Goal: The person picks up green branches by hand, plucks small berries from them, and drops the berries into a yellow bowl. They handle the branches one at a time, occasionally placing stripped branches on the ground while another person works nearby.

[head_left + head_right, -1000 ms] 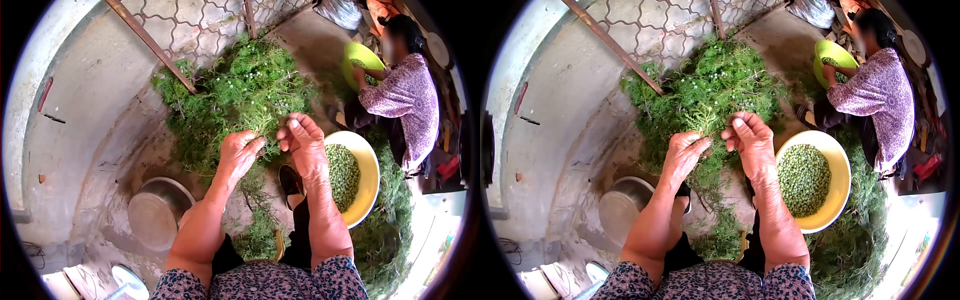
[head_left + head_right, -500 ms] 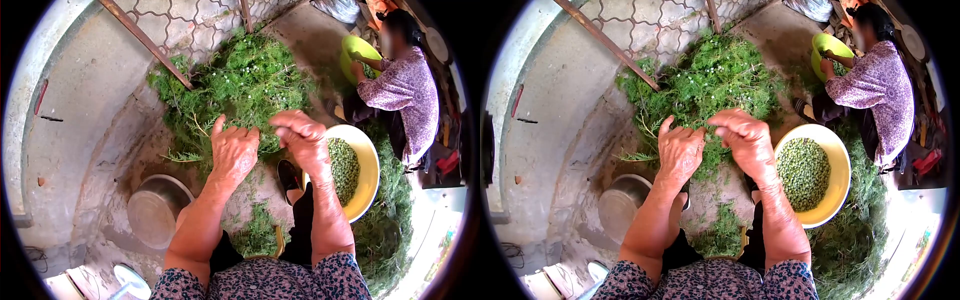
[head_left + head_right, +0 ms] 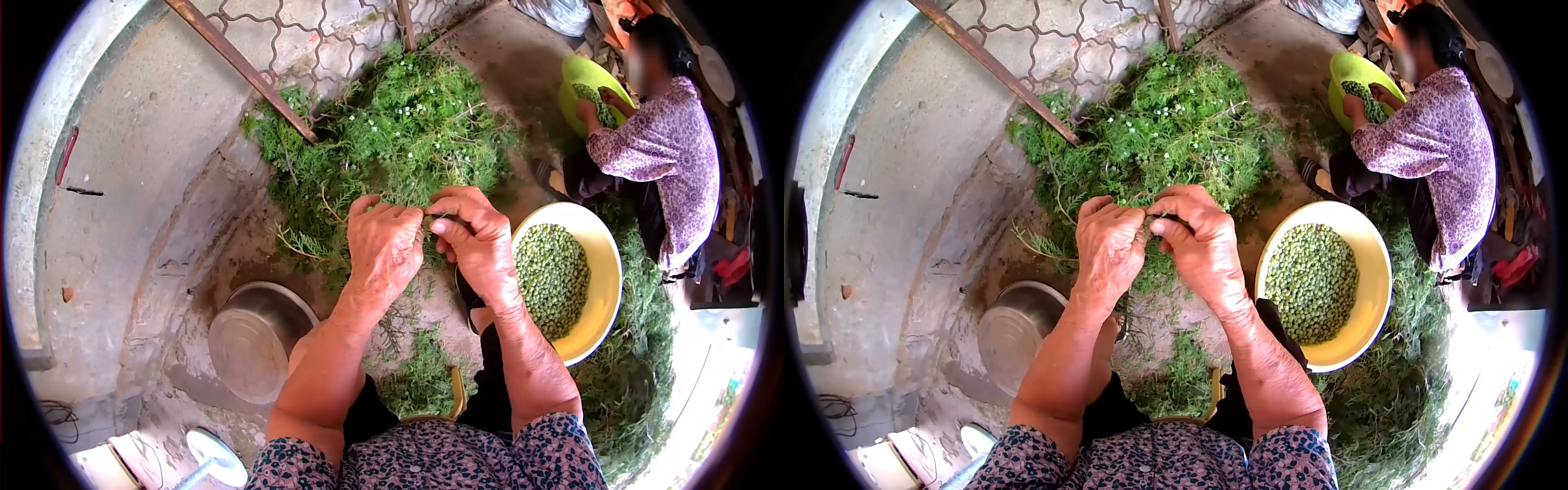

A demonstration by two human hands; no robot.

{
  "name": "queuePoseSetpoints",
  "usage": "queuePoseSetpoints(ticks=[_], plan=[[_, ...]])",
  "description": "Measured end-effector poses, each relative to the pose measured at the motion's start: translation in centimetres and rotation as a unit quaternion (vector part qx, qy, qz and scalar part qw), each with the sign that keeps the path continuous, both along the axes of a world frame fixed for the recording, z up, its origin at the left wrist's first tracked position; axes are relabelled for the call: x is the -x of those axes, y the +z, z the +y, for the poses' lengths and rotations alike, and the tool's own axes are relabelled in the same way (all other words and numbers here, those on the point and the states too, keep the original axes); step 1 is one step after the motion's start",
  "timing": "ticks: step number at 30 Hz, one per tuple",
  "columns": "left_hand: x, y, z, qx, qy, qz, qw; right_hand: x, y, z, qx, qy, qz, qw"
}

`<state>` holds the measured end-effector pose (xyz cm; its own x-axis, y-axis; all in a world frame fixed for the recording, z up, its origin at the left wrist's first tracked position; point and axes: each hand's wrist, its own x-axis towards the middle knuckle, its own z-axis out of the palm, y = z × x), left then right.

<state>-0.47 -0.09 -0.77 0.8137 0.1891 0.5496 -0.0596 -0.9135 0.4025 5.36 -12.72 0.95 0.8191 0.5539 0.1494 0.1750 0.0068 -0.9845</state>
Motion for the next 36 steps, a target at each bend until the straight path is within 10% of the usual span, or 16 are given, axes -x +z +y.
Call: queuePoseSetpoints(ticks=[15,21,29,36], plan=[[0.4,0.1,0.7,-0.061,0.005,-0.003,0.998,-2.1,1.5,-0.9,-0.354,-0.016,0.412,0.839],[0.5,0.4,0.2,-0.087,-0.001,0.008,0.996,-2.5,0.5,-1.3,-0.027,0.001,0.083,0.996],[0.5,-0.1,-0.1,-0.071,-0.012,-0.005,0.997,-1.2,-0.7,-0.6,0.041,-0.036,-0.094,0.994],[0.7,-0.1,0.2,0.122,-0.026,-0.005,0.992,-3.4,1.6,-1.5,-0.285,-0.154,0.352,0.878]])
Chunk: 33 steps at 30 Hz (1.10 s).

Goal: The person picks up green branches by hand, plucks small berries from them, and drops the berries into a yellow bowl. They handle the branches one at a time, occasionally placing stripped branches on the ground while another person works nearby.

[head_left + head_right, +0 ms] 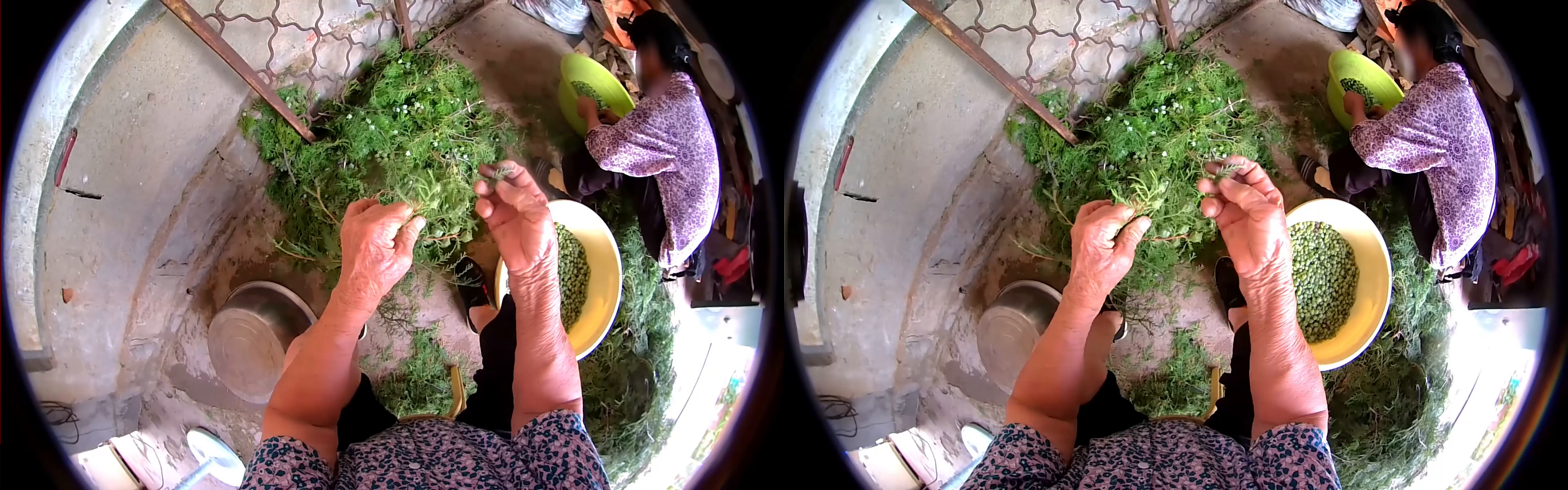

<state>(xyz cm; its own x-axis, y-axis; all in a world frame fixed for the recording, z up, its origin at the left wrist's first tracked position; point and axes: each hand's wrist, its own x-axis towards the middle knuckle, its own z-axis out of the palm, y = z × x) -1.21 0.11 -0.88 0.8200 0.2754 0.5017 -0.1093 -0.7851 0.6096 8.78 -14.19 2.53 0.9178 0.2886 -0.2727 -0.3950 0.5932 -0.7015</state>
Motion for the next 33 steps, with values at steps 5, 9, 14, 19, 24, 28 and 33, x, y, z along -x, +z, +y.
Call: queuePoseSetpoints(ticks=[5,9,14,19,24,28,33], plan=[[-0.4,-0.6,0.0,0.146,-0.031,0.048,0.988,0.4,-1.6,-0.6,0.076,0.157,-0.068,0.982],[-0.1,0.9,-0.5,0.261,-0.074,0.088,0.959,0.9,-1.4,-0.2,0.131,0.207,-0.097,0.965],[-0.1,0.6,-0.6,0.284,-0.101,0.099,0.948,1.0,-1.2,-0.3,0.137,0.235,-0.08,0.959],[-0.2,0.9,-0.8,0.332,-0.115,0.123,0.928,1.6,-1.6,0.3,0.308,0.136,-0.205,0.919],[0.1,0.8,-1.4,0.404,-0.063,0.108,0.906,0.2,-1.3,-0.2,0.367,-0.047,-0.253,0.894],[-0.2,0.0,-1.0,0.343,-0.05,0.052,0.936,0.7,-0.5,-0.6,0.083,0.102,-0.081,0.988],[-0.6,-0.3,-1.2,0.35,-0.04,0.038,0.935,1.5,-0.6,-0.6,0.172,0.218,-0.085,0.957]])
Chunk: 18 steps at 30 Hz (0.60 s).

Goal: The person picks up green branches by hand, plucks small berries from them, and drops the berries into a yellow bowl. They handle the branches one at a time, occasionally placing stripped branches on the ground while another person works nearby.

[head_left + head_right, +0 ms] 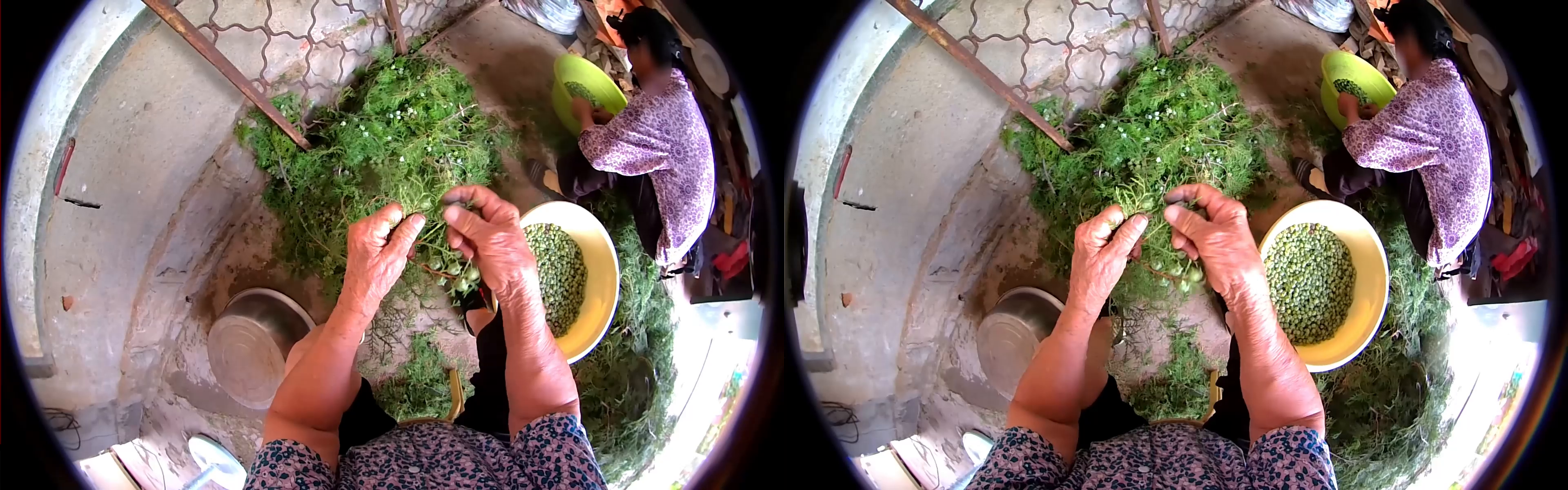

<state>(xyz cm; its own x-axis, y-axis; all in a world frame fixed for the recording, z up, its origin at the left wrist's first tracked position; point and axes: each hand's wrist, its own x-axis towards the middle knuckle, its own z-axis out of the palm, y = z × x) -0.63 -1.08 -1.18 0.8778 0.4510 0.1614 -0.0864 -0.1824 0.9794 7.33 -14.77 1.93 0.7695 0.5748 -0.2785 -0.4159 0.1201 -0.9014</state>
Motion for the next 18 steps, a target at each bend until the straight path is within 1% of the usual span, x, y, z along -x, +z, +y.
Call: queuePoseSetpoints(ticks=[2,4,6,7,8,9,10,11,12,13,14,15,16,17,18], plan=[[-0.1,-0.5,0.1,-0.064,-0.008,-0.011,0.998,0.3,0.1,0.4,0.015,-0.002,-0.002,1.0],[-0.1,-0.4,0.0,-0.069,-0.012,-0.013,0.997,0.5,0.1,0.7,0.044,-0.002,-0.007,0.999],[-0.1,-0.4,0.1,-0.137,-0.027,-0.004,0.99,0.6,0.0,0.8,0.049,-0.002,-0.027,0.998],[0.1,0.2,-0.1,-0.094,-0.045,0.009,0.994,0.6,0.0,1.0,0.071,-0.004,-0.036,0.997],[0.2,0.6,-0.3,-0.094,-0.045,0.009,0.994,0.6,0.0,1.0,0.093,-0.007,-0.045,0.995],[0.3,0.9,-0.6,-0.014,-0.055,0.015,0.998,0.5,-0.3,0.8,0.067,0.0,-0.014,0.998],[0.3,1.1,-0.7,0.066,-0.063,0.021,0.996,0.2,-0.5,0.6,0.066,0.001,-0.015,0.998],[0.3,1.0,-0.6,0.153,-0.066,0.047,0.985,-0.1,-0.7,0.3,-0.003,-0.029,0.068,0.997],[0.4,0.7,-0.2,0.195,-0.06,0.05,0.978,-0.6,-1.0,-0.1,-0.073,-0.059,0.148,0.984],[0.3,0.7,-0.1,0.209,-0.055,0.039,0.976,-1.4,-1.5,-0.4,-0.137,-0.056,0.119,0.982],[0.3,0.7,0.0,0.223,-0.049,0.03,0.973,-1.8,-1.8,-0.5,-0.166,-0.083,0.112,0.976],[0.3,0.6,0.1,0.222,-0.051,0.029,0.973,-1.7,-1.5,-0.2,-0.14,-0.094,0.083,0.982],[0.1,0.4,0.2,0.288,-0.044,0.017,0.956,-1.6,-1.1,0.0,-0.115,-0.106,0.052,0.986],[0.0,0.2,0.4,0.352,-0.037,0.006,0.935,-1.5,-0.9,0.1,-0.115,-0.107,0.05,0.986],[0.0,0.1,0.6,0.352,-0.037,0.005,0.935,-1.3,-0.8,0.1,-0.101,-0.094,0.031,0.99]])
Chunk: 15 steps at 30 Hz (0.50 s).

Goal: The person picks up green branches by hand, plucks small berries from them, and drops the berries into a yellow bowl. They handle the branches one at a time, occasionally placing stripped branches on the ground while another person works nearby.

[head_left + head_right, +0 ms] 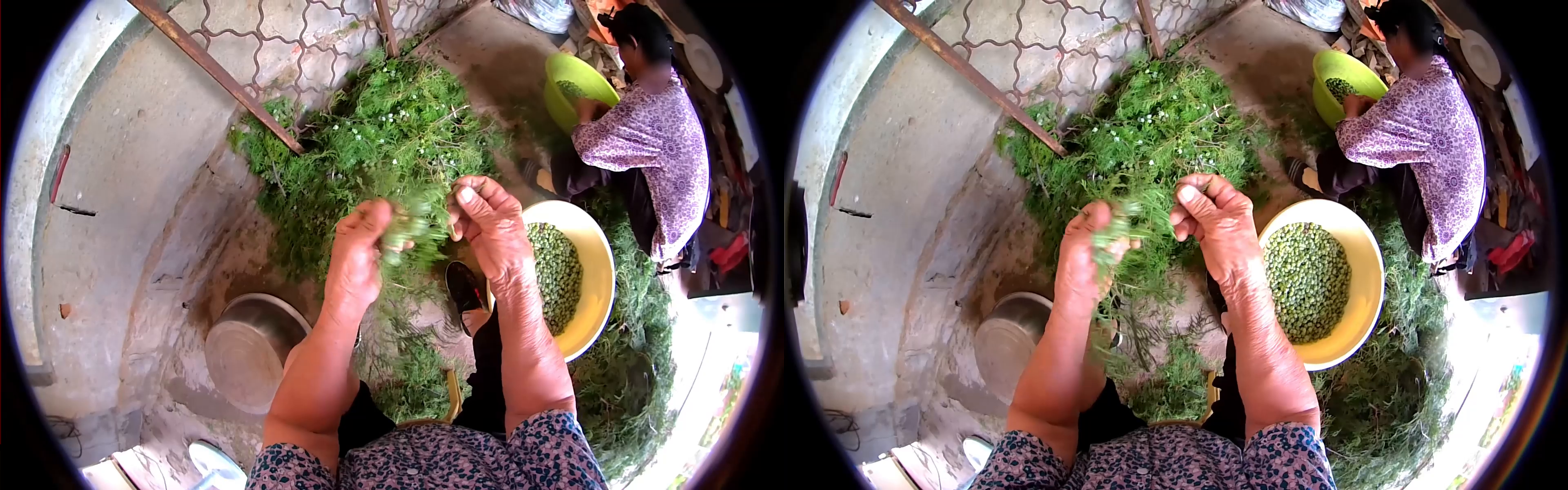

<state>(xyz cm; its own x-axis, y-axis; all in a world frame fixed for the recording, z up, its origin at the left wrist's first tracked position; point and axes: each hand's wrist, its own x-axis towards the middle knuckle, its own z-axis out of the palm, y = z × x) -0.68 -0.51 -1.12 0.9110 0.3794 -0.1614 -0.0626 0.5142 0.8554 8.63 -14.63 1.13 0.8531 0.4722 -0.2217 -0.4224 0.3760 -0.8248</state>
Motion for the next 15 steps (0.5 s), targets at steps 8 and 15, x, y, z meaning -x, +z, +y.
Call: queuePoseSetpoints(ticks=[8,15], plan=[[0.5,-1.4,1.2,0.266,-0.086,-0.206,0.938,1.1,-0.1,0.7,0.137,0.11,-0.069,0.982],[0.5,1.1,0.8,0.205,-0.072,-0.079,0.973,1.3,0.0,0.8,0.189,0.147,-0.099,0.966]])
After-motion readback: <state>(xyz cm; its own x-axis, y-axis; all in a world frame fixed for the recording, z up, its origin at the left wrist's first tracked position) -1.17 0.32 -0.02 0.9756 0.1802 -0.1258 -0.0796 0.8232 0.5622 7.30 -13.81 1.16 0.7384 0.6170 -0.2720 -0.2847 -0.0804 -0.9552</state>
